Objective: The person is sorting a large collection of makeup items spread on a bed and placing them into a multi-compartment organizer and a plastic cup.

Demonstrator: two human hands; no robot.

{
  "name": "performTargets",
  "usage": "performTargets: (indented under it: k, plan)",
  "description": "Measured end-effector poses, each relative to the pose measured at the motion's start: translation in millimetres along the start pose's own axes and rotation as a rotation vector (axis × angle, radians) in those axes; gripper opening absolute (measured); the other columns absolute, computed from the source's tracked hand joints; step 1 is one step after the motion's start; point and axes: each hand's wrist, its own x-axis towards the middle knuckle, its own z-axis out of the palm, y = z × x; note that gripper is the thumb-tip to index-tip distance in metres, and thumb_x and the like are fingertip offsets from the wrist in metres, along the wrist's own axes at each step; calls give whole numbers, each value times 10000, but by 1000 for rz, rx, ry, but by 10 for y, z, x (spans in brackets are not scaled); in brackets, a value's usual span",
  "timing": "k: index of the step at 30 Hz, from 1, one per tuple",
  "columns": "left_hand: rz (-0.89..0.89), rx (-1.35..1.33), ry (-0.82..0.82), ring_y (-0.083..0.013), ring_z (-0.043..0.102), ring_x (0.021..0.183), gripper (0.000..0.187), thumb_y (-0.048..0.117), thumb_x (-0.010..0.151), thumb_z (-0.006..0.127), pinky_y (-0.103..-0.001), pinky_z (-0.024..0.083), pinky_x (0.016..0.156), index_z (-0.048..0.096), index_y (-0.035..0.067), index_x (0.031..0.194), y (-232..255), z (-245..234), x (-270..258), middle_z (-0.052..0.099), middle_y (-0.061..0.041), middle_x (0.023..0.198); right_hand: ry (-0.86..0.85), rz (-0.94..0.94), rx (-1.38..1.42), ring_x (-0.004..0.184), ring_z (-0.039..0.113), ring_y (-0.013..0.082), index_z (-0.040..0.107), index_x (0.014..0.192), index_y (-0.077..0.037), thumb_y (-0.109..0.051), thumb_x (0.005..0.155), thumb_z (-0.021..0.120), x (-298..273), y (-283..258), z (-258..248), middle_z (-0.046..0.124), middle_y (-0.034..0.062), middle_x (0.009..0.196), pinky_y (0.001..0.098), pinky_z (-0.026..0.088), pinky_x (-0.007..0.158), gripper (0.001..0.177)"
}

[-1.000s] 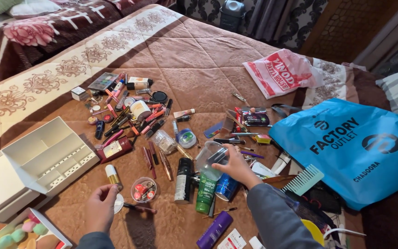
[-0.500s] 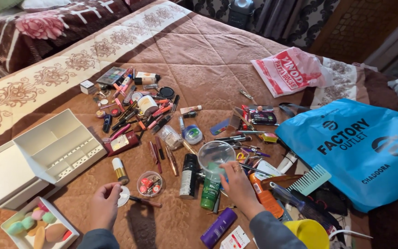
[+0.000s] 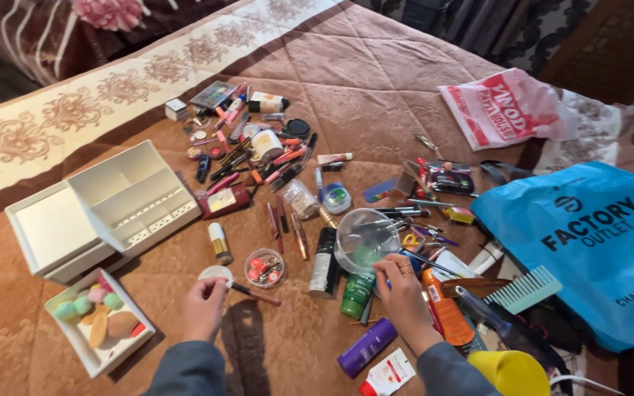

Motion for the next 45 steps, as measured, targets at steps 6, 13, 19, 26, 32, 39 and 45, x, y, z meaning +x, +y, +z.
performTargets:
  k: [6,13,19,26,32,39,45]
  plan:
    - [15,-63,-48,-95,612,708,109,123,861,730,-233,492,686,798,83,936,-495,79,-49,723,-24,761,20,-152,62,1003,635,296,678,1081,-43,-19,951,655,-26,-284,166,582,125,1096,400,528,880,134]
    - [-88,78,-69,-116,671,742,132,234,908,697,-270,521,774,766,122,898,-109,-48,-355,764,-8,796,-162,-223,207,994,661,243,708,1049,-61,17,842,708,-473,-746,485,622,104,1114,335,601,897,222]
    - [-120,122,-85,-116,638,727,121,216,904,679,-275,508,754,775,141,905,26,-49,-463,726,6,775,-240,-206,262,982,671,252,712,1041,-85,-2,883,666,-737,-815,563,628,90,1057,364,531,913,183]
    - [104,243,-393,-89,620,762,273,436,904,676,-273,495,775,715,265,1114,187,157,-793,659,52,830,-268,-187,301,1111,695,286,671,1101,-65,3,879,617,-793,-862,619,689,146,1185,366,517,991,239]
    - [170,175,-472,-98,520,648,398,352,908,712,-276,455,702,666,222,1281,136,171,-785,517,41,689,-181,-128,209,1137,672,305,658,1168,-44,37,833,549,-589,-782,480,665,152,1249,398,540,977,362]
    - [124,227,-478,-105,532,645,398,332,897,731,-285,451,689,675,234,1278,229,144,-815,535,43,687,-299,300,-179,1177,584,356,607,1296,-48,-172,965,627,-106,112,558,675,161,1221,472,493,1009,354]
    - [86,234,-461,-104,525,635,391,346,904,721,-290,442,660,678,250,1281,343,100,-858,538,44,682,-715,437,-284,1524,219,456,106,1631,-55,-511,985,632,204,93,826,266,302,1613,522,314,1200,950]
